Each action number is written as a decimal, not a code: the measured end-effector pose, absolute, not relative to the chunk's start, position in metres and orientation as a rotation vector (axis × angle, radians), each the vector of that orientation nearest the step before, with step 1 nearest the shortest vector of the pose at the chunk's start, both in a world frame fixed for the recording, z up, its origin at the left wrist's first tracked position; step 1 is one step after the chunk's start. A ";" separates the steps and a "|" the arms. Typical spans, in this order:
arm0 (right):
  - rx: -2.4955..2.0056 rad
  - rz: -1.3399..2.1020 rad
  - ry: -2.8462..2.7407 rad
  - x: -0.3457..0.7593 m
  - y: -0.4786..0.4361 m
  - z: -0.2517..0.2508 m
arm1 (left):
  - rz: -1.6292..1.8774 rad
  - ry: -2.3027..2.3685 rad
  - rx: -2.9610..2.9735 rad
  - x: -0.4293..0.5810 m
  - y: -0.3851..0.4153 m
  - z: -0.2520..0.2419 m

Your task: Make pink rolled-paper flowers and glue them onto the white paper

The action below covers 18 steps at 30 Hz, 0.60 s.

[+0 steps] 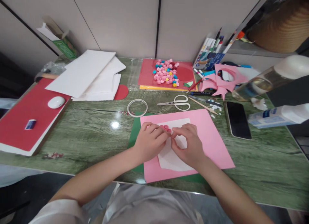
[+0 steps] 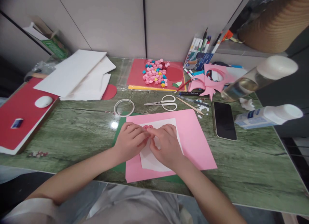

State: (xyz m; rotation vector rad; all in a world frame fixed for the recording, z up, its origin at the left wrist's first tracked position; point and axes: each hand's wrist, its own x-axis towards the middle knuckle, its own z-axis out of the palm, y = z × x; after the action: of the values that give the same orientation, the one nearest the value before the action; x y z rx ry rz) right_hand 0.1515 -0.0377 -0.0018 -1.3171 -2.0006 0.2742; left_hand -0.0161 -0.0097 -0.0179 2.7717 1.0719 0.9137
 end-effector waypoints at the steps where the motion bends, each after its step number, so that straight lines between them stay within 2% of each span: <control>1: -1.324 0.274 -1.999 0.151 -0.038 -0.001 | 0.925 1.070 2.770 -0.016 -0.010 -0.017; 18: -1.270 0.114 -2.000 0.153 -0.040 -0.006 | 0.935 1.061 2.696 -0.018 -0.010 -0.014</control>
State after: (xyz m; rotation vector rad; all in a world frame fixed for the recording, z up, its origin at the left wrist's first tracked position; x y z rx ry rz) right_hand 0.1534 -0.0397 -0.0060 -1.2702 -2.0000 0.1139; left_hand -0.0177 -0.0103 -0.0136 2.6958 1.0611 0.9349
